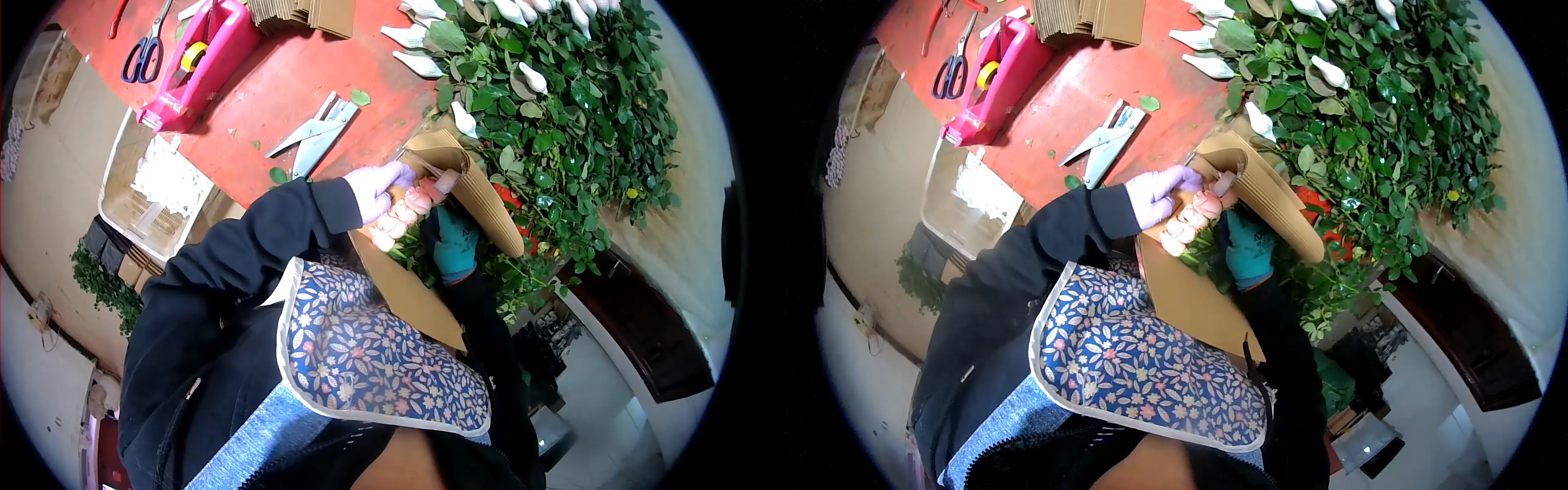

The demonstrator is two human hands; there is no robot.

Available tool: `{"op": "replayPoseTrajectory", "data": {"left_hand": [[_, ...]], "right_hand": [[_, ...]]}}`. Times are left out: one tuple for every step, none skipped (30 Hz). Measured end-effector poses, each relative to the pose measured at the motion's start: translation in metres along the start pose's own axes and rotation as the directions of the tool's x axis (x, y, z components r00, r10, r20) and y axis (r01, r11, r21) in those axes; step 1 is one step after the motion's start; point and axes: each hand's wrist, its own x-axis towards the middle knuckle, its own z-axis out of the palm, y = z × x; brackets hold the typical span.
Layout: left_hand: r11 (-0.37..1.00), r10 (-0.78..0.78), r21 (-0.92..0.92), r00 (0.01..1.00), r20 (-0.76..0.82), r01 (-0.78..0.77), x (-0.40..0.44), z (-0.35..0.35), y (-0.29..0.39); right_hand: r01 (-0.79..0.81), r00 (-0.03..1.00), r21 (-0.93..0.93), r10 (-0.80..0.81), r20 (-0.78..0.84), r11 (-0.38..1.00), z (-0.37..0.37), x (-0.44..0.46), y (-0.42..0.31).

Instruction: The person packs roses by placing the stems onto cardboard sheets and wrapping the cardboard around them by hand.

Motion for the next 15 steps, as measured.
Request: {"op": "replayPoseTrajectory", "data": {"left_hand": [[0.992,-0.009,-0.128,1.000,0.021,0.011,0.001,0.002,0.004],[0.967,-0.017,-0.254,0.999,0.042,0.027,0.002,0.004,0.010],[0.916,-0.141,-0.361,0.983,0.121,0.176,0.004,0.001,0.016],[0.879,-0.198,-0.405,0.965,0.170,0.252,0.005,-0.001,0.022],[0.835,-0.253,-0.442,0.942,0.218,0.327,0.005,-0.003,0.029],[0.767,-0.275,-0.525,0.928,0.251,0.369,0.004,-0.004,0.032],[0.730,-0.283,-0.562,0.921,0.269,0.388,0.003,-0.003,0.029],[0.691,-0.290,-0.597,0.913,0.287,0.407,0.002,-0.002,0.026],[0.839,-0.091,-0.515,0.978,0.189,0.177,0.001,0.001,0.013],[0.914,0.130,-0.399,0.985,0.116,-0.074,0.000,0.001,0.019],[0.915,0.133,-0.397,0.984,0.118,-0.076,0.001,-0.001,0.025],[0.755,-0.117,-0.618,0.973,0.198,0.217,0.002,-0.004,0.033],[0.628,-0.222,-0.695,0.937,0.271,0.350,0.001,-0.003,0.034],[0.473,-0.323,-0.751,0.884,0.339,0.461,0.000,-0.003,0.035],[0.943,-0.056,-0.329,0.998,-0.002,0.052,-0.004,0.001,0.017]], "right_hand": [[0.009,1.000,-0.036,-0.010,-0.014,0.999,0.001,-0.001,0.001],[0.007,1.000,-0.037,-0.007,-0.013,0.999,0.002,-0.002,0.002],[0.015,0.999,-0.018,-0.015,-0.040,1.000,0.004,-0.003,0.003],[0.022,0.997,0.001,-0.022,-0.070,1.000,0.004,-0.003,0.001],[0.016,0.997,0.002,-0.016,-0.072,1.000,0.002,-0.003,0.000],[-0.031,0.999,0.018,0.031,-0.014,0.999,0.001,-0.003,-0.002],[-0.078,0.996,0.031,0.077,0.042,0.996,-0.001,-0.003,-0.004],[-0.081,0.996,0.030,0.080,0.040,0.996,-0.002,-0.004,-0.004],[-0.052,0.998,0.007,0.052,0.020,0.999,-0.003,-0.003,-0.004],[-0.022,1.000,-0.016,0.022,-0.001,1.000,-0.003,-0.003,-0.003],[-0.023,1.000,-0.017,0.023,-0.004,1.000,-0.004,-0.003,-0.003],[-0.015,1.000,-0.035,0.015,-0.006,0.999,-0.003,-0.003,-0.004],[-0.008,1.000,-0.053,0.008,-0.010,0.999,-0.003,-0.002,-0.005],[-0.012,1.000,-0.053,0.011,-0.016,0.999,-0.003,0.000,-0.007],[-0.013,1.000,-0.107,0.013,0.004,0.994,-0.004,0.003,-0.009]]}}
